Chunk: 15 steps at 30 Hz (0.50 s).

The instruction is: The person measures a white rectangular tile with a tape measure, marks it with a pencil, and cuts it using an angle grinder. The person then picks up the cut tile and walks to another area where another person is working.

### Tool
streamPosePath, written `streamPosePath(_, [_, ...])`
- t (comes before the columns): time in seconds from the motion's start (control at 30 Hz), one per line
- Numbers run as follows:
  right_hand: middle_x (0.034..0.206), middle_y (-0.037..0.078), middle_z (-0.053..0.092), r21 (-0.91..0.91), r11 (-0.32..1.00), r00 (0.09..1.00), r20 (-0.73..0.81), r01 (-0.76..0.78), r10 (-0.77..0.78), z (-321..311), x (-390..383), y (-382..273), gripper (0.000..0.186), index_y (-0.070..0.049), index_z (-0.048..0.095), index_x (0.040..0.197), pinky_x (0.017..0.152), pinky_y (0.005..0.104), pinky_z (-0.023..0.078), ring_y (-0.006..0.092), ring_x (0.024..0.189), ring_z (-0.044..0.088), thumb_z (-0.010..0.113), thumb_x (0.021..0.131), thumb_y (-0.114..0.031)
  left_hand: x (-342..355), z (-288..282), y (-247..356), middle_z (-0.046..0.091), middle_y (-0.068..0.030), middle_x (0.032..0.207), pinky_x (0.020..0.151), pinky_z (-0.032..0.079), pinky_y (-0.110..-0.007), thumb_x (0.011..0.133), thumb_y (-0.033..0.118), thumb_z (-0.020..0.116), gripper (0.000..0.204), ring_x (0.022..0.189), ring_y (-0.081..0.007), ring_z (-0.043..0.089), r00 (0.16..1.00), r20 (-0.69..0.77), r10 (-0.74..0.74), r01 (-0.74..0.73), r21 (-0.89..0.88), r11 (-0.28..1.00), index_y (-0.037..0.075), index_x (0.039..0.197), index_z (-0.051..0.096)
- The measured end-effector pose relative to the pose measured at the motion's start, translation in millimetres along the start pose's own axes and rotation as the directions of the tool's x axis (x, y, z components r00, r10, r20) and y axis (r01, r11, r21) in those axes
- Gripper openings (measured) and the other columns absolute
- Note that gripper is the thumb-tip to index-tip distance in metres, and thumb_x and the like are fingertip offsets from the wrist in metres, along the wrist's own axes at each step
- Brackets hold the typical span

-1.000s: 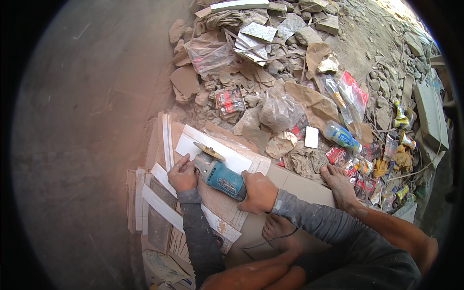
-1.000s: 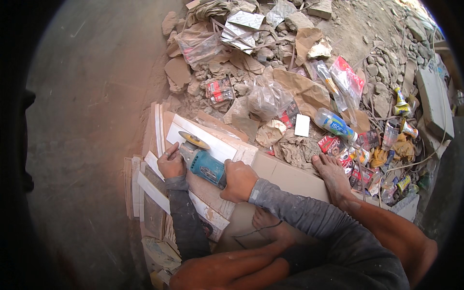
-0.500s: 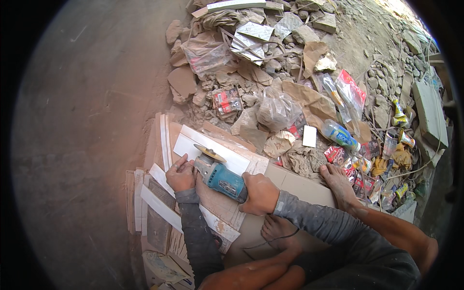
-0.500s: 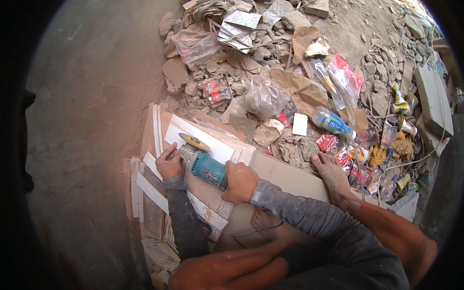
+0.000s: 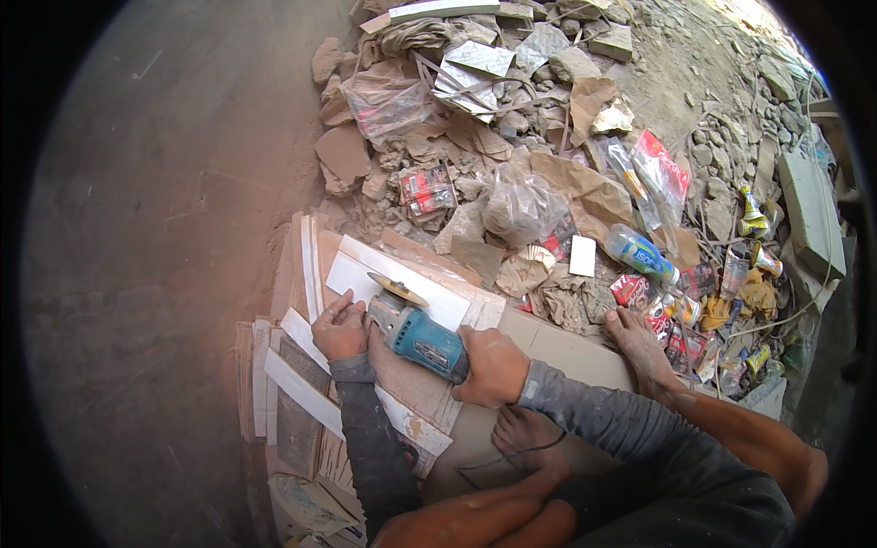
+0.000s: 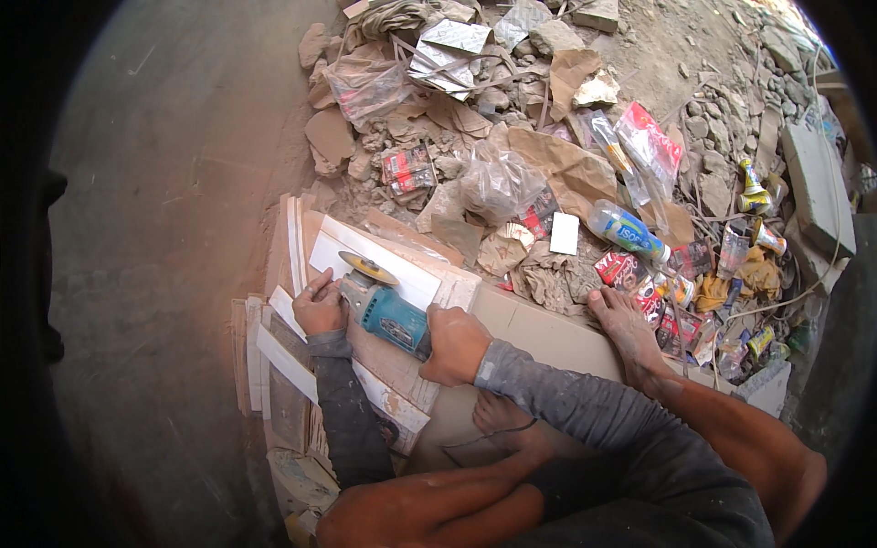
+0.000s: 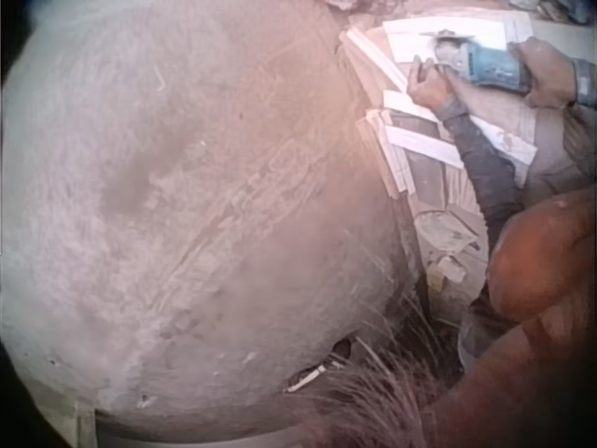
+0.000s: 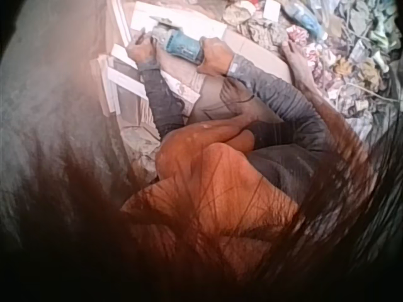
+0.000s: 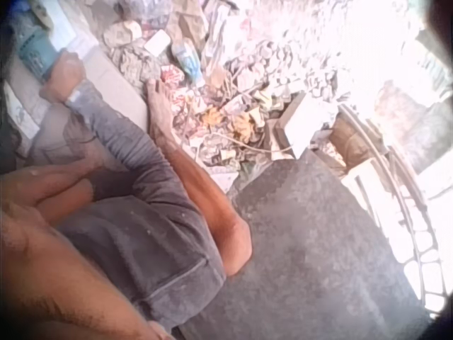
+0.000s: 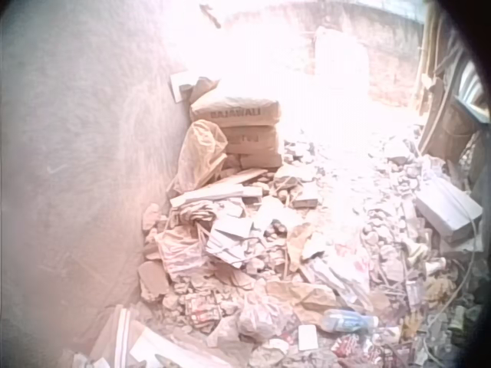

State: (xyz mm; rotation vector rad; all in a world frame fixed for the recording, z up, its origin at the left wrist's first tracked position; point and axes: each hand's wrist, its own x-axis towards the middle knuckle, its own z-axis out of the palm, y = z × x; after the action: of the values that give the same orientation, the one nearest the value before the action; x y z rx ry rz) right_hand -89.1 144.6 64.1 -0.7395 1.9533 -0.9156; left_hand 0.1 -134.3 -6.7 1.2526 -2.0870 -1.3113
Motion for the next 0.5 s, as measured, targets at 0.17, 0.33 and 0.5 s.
streamPosePath(0.17, [0.085, 0.035, 0.069, 0.009, 1.000, 1.000, -0.011, -0.001, 0.001, -2.4, -5.9, 0.6, 0.055, 0.017, 0.059, 0.103, 0.077, 0.0508, 0.060, 0.0490, 0.085, 0.073, 0.078, 0.066, -0.019, -0.3, 0.3, 2.6, 0.077, -0.0105, 0.094, 0.075, 0.058, -0.024, 0.083, -0.008, 0.081, 0.034, 0.080, -0.0118, 0.070, 1.000, -0.010, 0.029, -0.028, 0.056, 0.998, -0.004, 0.117, 0.077])
streamPosePath(0.33, [0.083, 0.033, 0.068, -0.004, 1.000, 1.000, -0.015, 0.001, -0.001, 1.5, -8.4, 7.0, 0.061, 0.014, 0.058, 0.105, 0.076, 0.0520, 0.059, 0.0499, 0.083, 0.071, 0.083, 0.066, -0.025, -2.3, 2.2, 7.0, 0.076, -0.0094, 0.091, 0.074, 0.058, -0.024, 0.082, -0.008, 0.082, 0.035, 0.078, -0.0111, 0.069, 0.999, -0.026, 0.040, -0.039, 0.030, 0.999, -0.004, 0.116, 0.078])
streamPosePath(0.5, [0.082, 0.032, 0.068, -0.013, 1.000, 1.000, -0.017, 0.005, -0.005, 5.3, -9.7, 13.4, 0.064, 0.012, 0.057, 0.105, 0.075, 0.0528, 0.059, 0.0503, 0.082, 0.071, 0.086, 0.065, -0.029, -3.7, 2.7, 10.2, 0.075, -0.0081, 0.089, 0.073, 0.057, -0.023, 0.083, -0.008, 0.081, 0.034, 0.076, -0.0101, 0.068, 0.998, -0.025, 0.052, -0.051, 0.046, 0.998, -0.004, 0.116, 0.078])
